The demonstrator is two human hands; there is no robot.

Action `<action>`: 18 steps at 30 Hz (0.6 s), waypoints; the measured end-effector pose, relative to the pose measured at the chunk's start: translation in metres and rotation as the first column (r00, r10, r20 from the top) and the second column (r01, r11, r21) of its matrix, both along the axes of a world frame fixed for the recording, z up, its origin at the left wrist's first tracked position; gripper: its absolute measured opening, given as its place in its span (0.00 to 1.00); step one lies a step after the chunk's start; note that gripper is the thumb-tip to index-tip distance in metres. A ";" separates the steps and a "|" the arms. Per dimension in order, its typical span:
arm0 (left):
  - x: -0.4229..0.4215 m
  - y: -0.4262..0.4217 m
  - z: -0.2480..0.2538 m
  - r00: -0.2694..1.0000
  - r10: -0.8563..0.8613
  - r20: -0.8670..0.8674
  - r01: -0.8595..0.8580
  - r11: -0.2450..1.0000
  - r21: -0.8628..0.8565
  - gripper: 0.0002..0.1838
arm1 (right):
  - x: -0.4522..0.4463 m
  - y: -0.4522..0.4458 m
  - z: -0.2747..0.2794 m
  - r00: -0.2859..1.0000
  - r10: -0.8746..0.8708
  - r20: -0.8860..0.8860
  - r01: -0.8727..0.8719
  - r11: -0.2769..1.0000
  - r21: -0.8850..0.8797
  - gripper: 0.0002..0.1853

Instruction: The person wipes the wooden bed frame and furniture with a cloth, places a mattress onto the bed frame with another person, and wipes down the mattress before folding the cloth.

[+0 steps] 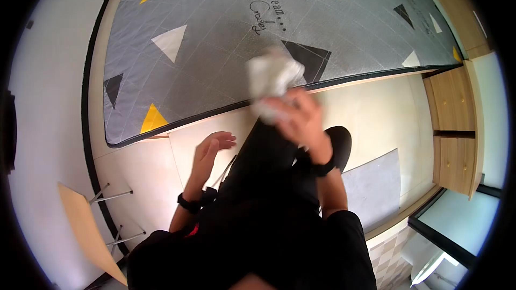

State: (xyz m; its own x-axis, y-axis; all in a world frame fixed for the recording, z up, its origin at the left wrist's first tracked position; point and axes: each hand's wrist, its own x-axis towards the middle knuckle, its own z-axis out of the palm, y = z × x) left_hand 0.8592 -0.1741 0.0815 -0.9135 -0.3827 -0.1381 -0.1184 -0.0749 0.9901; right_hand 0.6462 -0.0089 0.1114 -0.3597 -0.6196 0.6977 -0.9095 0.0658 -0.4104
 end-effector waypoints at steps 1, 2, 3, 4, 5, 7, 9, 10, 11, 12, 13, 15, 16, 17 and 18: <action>0.002 0.005 -0.010 1.000 0.014 0.018 -0.017 0.975 0.220 0.29 | 0.023 -0.015 -0.007 0.986 0.145 0.082 -0.132 0.979 -0.154 0.24; 0.006 0.008 -0.020 0.999 0.052 -0.009 -0.047 0.953 0.300 0.30 | 0.043 -0.023 -0.005 0.968 0.228 0.101 -0.216 0.969 -0.120 0.19; 0.008 0.005 -0.032 0.999 0.043 0.001 -0.042 0.955 0.294 0.30 | 0.059 -0.029 -0.006 0.927 0.305 0.216 -0.322 0.946 0.045 0.16; 0.010 0.000 -0.043 0.991 0.134 -0.020 -0.114 0.904 0.411 0.31 | 0.068 -0.041 -0.006 0.937 0.302 0.176 -0.320 0.944 0.081 0.19; 0.009 -0.002 -0.045 0.973 0.228 -0.032 -0.178 0.833 0.524 0.33 | 0.073 -0.049 -0.006 0.944 0.302 0.133 -0.318 0.941 0.118 0.21; 0.005 -0.010 -0.043 0.947 0.321 0.023 -0.268 0.746 0.610 0.30 | 0.072 -0.054 -0.020 0.933 0.221 0.283 -0.276 0.945 0.173 0.20; -0.001 -0.024 -0.034 0.936 0.284 0.209 -0.335 0.901 0.275 0.27 | 0.060 -0.059 -0.035 0.908 0.134 0.396 -0.232 0.950 0.211 0.19; -0.001 -0.026 -0.041 0.921 0.346 0.179 -0.378 0.904 0.198 0.24 | 0.054 -0.052 -0.043 0.908 0.131 0.399 -0.221 0.956 0.191 0.18; -0.003 -0.027 -0.041 0.920 0.358 0.162 -0.373 0.925 0.076 0.26 | 0.048 -0.049 -0.039 0.905 0.126 0.407 -0.213 0.961 0.175 0.17; -0.005 -0.027 -0.040 0.926 0.354 0.130 -0.366 0.927 0.079 0.25 | 0.044 -0.042 -0.032 0.899 0.083 0.430 -0.156 0.978 0.137 0.17; -0.006 -0.025 -0.033 0.931 0.350 0.109 -0.359 0.929 0.087 0.25 | 0.038 -0.035 -0.014 0.894 0.092 0.438 -0.127 0.991 0.051 0.17; -0.011 -0.026 -0.031 0.929 0.338 0.153 -0.355 0.930 0.101 0.24 | 0.025 -0.009 0.047 0.914 0.095 0.393 -0.060 0.993 -0.100 0.21; -0.013 -0.027 -0.031 0.924 0.332 0.192 -0.356 0.928 0.110 0.24 | 0.020 0.009 0.070 0.959 0.091 0.270 -0.015 0.963 -0.270 0.25; -0.015 -0.029 -0.031 0.925 0.329 0.192 -0.353 0.929 0.111 0.24 | 0.021 0.020 0.106 0.946 0.188 0.263 -0.040 0.875 -0.482 0.28; -0.017 -0.030 -0.031 0.929 0.323 0.183 -0.345 0.933 0.103 0.23 | 0.030 0.024 0.134 0.935 0.239 0.263 0.031 0.681 -0.732 0.30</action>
State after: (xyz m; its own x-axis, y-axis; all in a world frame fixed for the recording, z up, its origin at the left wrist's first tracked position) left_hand 0.8420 -0.2037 0.0501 -0.6974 -0.6301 -0.3414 -0.2203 -0.2648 0.9388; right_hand 0.6765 0.0150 0.2458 -0.6025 -0.0248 0.7977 -0.7028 -0.4571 -0.5451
